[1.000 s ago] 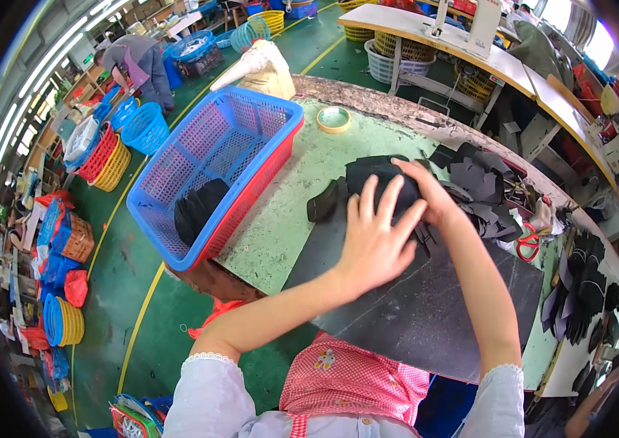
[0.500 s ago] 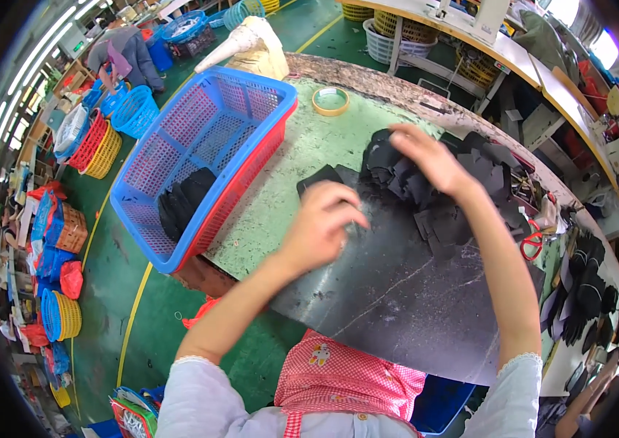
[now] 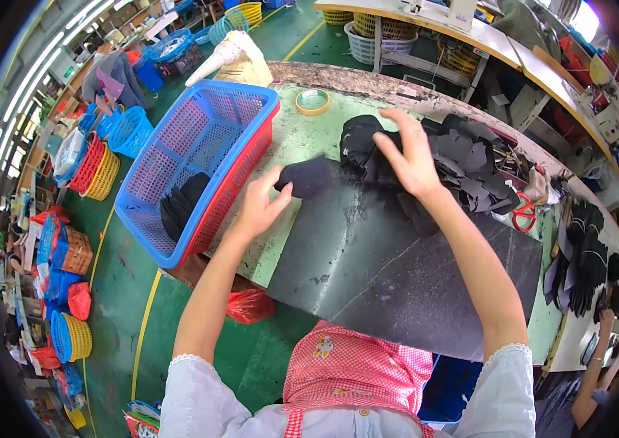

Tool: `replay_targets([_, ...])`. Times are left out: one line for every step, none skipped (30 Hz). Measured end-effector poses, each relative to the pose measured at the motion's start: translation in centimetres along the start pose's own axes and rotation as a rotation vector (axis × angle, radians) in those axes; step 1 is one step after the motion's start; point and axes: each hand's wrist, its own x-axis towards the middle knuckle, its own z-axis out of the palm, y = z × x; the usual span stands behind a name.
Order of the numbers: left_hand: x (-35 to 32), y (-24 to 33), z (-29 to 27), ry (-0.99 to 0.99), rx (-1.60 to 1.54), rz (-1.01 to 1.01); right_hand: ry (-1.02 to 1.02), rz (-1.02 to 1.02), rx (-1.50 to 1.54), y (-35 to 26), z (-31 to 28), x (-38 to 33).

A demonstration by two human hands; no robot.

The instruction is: Sorting and stacking various black fabric shoe upper components on a workbench.

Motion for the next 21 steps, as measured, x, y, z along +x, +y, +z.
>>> replay_targets([0.2, 1.0, -0.7, -0.016, -0.134, 0.059, 0.046, 0.024, 0.011, -0.6, -0.5, 0.0])
replay_targets([0.6, 2.1, -1.2, -0.028, -0.271, 0.125, 0.092, 0.012, 0.02, -0.8, -1.0, 0.0])
replay_targets([0.8, 3.1, -1.5, -0.083, -0.281, 0.125, 0.095, -0.002, 0.009, -1.0, -1.2, -0.2])
replay_targets([1.2, 4.0, -1.1, -0.164, -0.354, 0.07, 0.097, -0.018, 0.001, -1.3, -1.3, -0.5])
replay_targets([1.2, 5.4, -0.7, -0.15, -0.386, 0.141, 0.05, -0.013, 0.045, -2.7, -1.1, -0.9])
replay_targets([1.7, 5.5, -0.2, -0.291, -0.444, 0.091, -0.04, 0.114, 0.219, -4.3, -0.4, -2.0])
replay_targets([1.8, 5.7, 0.9, -0.268, -0.385, 0.142, -0.177, 0.214, 0.334, -6.6, -0.2, -2.8])
replay_targets([2.3, 7.5, 1.5, -0.293, -0.369, 0.15, -0.228, 0.151, 0.221, -7.6, -0.2, -4.0])
replay_targets([2.3, 9.6, 1.3, -0.283, -0.362, 0.13, -0.192, 0.066, 0.177, -7.4, 0.7, -5.5])
replay_targets([1.3, 9.8, 0.3, -0.188, -0.089, 0.258, -0.24, 0.246, 0.267, -8.3, 1.0, -6.6])
replay_targets([0.2, 10.6, -2.5, -0.163, -0.034, 0.193, -0.252, 0.337, 0.284, -9.3, 1.2, -6.8])
replay_targets([-0.6, 11.2, -5.3, -0.145, 0.004, 0.151, -0.252, 0.436, 0.275, -9.8, 0.7, -6.8])
replay_targets([-1.2, 10.1, -7.9, -0.093, 0.026, 0.151, -0.188, 0.358, 0.163, -9.2, 0.3, -7.2])
replay_targets([-1.7, 8.6, -11.0, -0.044, 0.049, 0.15, -0.122, 0.281, 0.053, -8.6, -0.1, -7.6])
replay_targets([-2.1, 7.1, -14.4, -0.008, 0.057, 0.101, -0.049, 0.041, -0.208, -9.1, -0.6, -7.8])
replay_targets([-3.2, 3.6, -18.8, -0.111, 0.14, 0.049, -0.055, -0.004, -0.146, -9.8, -0.7, -8.0])
replay_targets([-4.0, 1.8, -21.4, -0.201, 0.286, 0.028, -0.094, -0.014, -0.114, -10.0, -1.3, -8.4])
replay_targets([-4.6, 0.0, -23.1, -0.292, 0.43, 0.006, -0.134, -0.024, -0.084, -10.1, -1.7, -8.9])
replay_targets([-5.0, -1.0, -24.2, -0.288, 0.438, 0.003, -0.186, -0.005, -0.034, -10.6, -1.7, -9.2])
replay_targets([-5.4, -1.9, -24.7, -0.493, 0.455, -0.301, -0.227, 0.02, 0.055, -10.5, -1.1, -9.4])
replay_targets([-5.6, -3.0, -24.9, -0.694, 0.46, -0.609, -0.263, 0.033, 0.098, -10.6, -0.5, -9.6])
